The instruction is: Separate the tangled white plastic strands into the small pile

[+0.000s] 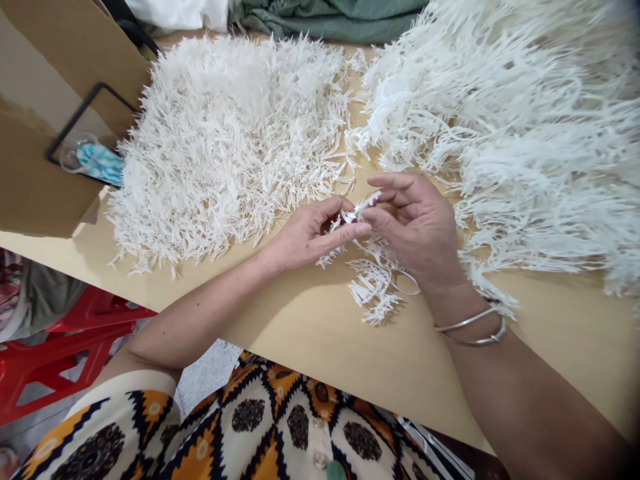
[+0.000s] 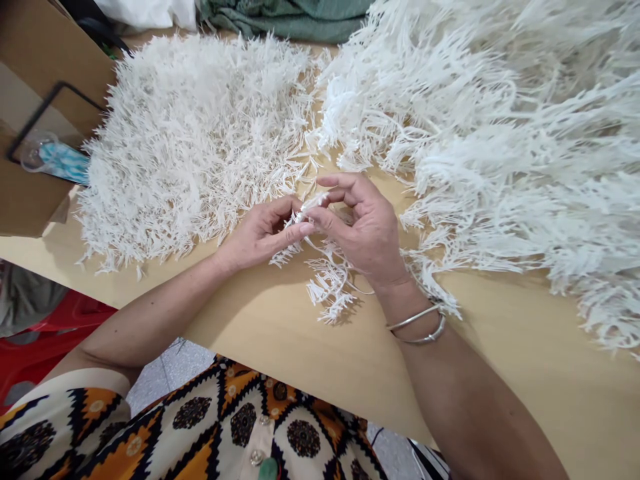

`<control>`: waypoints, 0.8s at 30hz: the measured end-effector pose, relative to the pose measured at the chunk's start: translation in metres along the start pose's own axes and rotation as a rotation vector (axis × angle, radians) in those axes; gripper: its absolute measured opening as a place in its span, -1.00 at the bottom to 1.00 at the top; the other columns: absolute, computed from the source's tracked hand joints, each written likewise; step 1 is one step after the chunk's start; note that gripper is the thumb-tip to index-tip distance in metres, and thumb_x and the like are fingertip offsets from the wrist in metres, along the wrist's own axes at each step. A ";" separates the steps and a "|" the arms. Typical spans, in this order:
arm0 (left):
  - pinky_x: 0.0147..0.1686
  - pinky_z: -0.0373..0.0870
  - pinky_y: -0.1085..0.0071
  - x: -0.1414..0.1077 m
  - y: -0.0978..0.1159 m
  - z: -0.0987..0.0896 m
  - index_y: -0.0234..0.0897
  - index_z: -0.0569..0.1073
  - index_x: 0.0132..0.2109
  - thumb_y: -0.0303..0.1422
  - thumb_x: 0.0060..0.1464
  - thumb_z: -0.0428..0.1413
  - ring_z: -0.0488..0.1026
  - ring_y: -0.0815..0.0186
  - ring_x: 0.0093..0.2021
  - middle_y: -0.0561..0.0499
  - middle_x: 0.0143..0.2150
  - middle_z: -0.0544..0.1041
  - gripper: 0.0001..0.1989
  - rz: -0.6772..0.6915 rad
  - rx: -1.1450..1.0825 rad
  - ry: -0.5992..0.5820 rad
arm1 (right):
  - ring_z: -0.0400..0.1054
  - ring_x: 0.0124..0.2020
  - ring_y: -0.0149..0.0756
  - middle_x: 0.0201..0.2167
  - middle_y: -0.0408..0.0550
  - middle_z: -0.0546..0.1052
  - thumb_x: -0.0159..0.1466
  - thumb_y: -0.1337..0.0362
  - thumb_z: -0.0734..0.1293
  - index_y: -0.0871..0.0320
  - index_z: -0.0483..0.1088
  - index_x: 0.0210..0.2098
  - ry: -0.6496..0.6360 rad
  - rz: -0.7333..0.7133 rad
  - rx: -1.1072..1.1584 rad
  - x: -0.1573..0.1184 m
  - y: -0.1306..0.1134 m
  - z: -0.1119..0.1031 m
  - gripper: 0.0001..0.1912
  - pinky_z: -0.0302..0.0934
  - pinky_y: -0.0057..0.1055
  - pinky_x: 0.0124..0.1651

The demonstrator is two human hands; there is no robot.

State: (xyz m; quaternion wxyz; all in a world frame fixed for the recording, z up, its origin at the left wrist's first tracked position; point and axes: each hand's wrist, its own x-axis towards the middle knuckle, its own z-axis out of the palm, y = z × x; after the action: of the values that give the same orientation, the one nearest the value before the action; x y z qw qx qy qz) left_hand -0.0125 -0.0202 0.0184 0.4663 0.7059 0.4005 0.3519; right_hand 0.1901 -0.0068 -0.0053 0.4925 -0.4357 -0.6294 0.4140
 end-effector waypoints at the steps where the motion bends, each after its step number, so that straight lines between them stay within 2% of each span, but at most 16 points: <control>1: -0.40 0.21 0.43 0.000 -0.002 0.000 -0.23 0.47 -0.19 0.09 0.30 0.19 0.24 0.44 -0.43 0.13 -0.42 0.35 -0.56 -0.001 -0.004 0.000 | 0.57 -0.25 -0.27 -0.28 -0.16 0.63 0.28 0.04 0.56 -0.02 0.55 0.02 0.030 0.002 0.019 0.001 0.001 -0.001 -0.63 0.53 -0.28 -0.12; 4: -0.40 0.19 0.44 0.000 -0.007 0.001 -0.24 0.49 -0.14 0.05 0.37 0.13 0.22 0.45 -0.43 0.12 -0.40 0.37 -0.58 -0.021 0.003 0.023 | 0.60 -0.22 -0.26 -0.27 -0.14 0.66 0.42 0.03 0.44 -0.05 0.56 0.02 0.068 -0.022 0.066 0.002 0.001 -0.002 -0.76 0.54 -0.22 -0.03; 8: -0.33 0.29 0.42 -0.001 -0.010 0.000 -0.25 0.49 -0.11 0.06 0.44 0.02 0.34 0.42 -0.36 0.04 -0.31 0.50 -0.54 -0.035 0.055 0.018 | 0.61 -0.08 -0.17 -0.13 -0.10 0.69 0.43 0.05 0.42 -0.11 0.59 0.00 -0.016 -0.017 0.017 0.000 -0.001 -0.003 -0.80 0.53 -0.09 0.10; 11: -0.27 0.34 0.40 0.000 -0.009 -0.001 -0.26 0.47 -0.16 0.07 0.45 -0.03 0.40 0.39 -0.32 0.01 -0.29 0.52 -0.51 -0.020 0.077 0.034 | 0.59 -0.17 -0.19 -0.17 -0.12 0.68 0.32 0.11 0.52 -0.07 0.60 -0.11 -0.038 -0.015 -0.038 -0.001 0.002 -0.002 -0.84 0.53 -0.10 0.02; 14: -0.28 0.33 0.39 0.001 -0.009 -0.001 -0.24 0.43 -0.21 0.10 0.44 -0.02 0.38 0.37 -0.33 0.02 -0.33 0.50 -0.51 -0.013 0.117 0.066 | 0.55 -0.27 -0.26 -0.25 -0.16 0.67 0.30 0.19 0.52 -0.01 0.60 -0.21 -0.019 -0.007 -0.072 -0.001 0.008 -0.002 -0.91 0.52 -0.19 -0.11; 20: -0.35 0.24 0.39 0.001 -0.011 0.002 -0.22 0.39 -0.25 0.11 0.43 -0.01 0.28 0.40 -0.41 0.09 -0.42 0.40 -0.51 -0.010 0.173 0.138 | 0.54 -0.22 -0.26 -0.22 -0.15 0.67 0.28 0.23 0.51 0.02 0.59 -0.15 -0.076 -0.035 -0.107 -0.002 0.011 -0.003 -0.86 0.50 -0.21 -0.06; 24: -0.36 0.22 0.41 0.001 -0.009 0.003 -0.23 0.41 -0.25 0.11 0.42 0.01 0.24 0.42 -0.44 0.13 -0.46 0.36 -0.51 -0.001 0.235 0.180 | 0.46 -0.34 -0.30 -0.29 -0.16 0.62 0.32 0.26 0.44 0.03 0.54 -0.18 -0.063 -0.037 -0.157 -0.003 0.008 -0.002 -0.92 0.44 -0.26 -0.18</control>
State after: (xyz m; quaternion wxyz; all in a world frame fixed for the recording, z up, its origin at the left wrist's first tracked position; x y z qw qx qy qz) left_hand -0.0121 -0.0182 0.0094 0.3426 0.7212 0.4795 0.3642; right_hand 0.1933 -0.0076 -0.0132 0.4445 -0.4480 -0.6830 0.3678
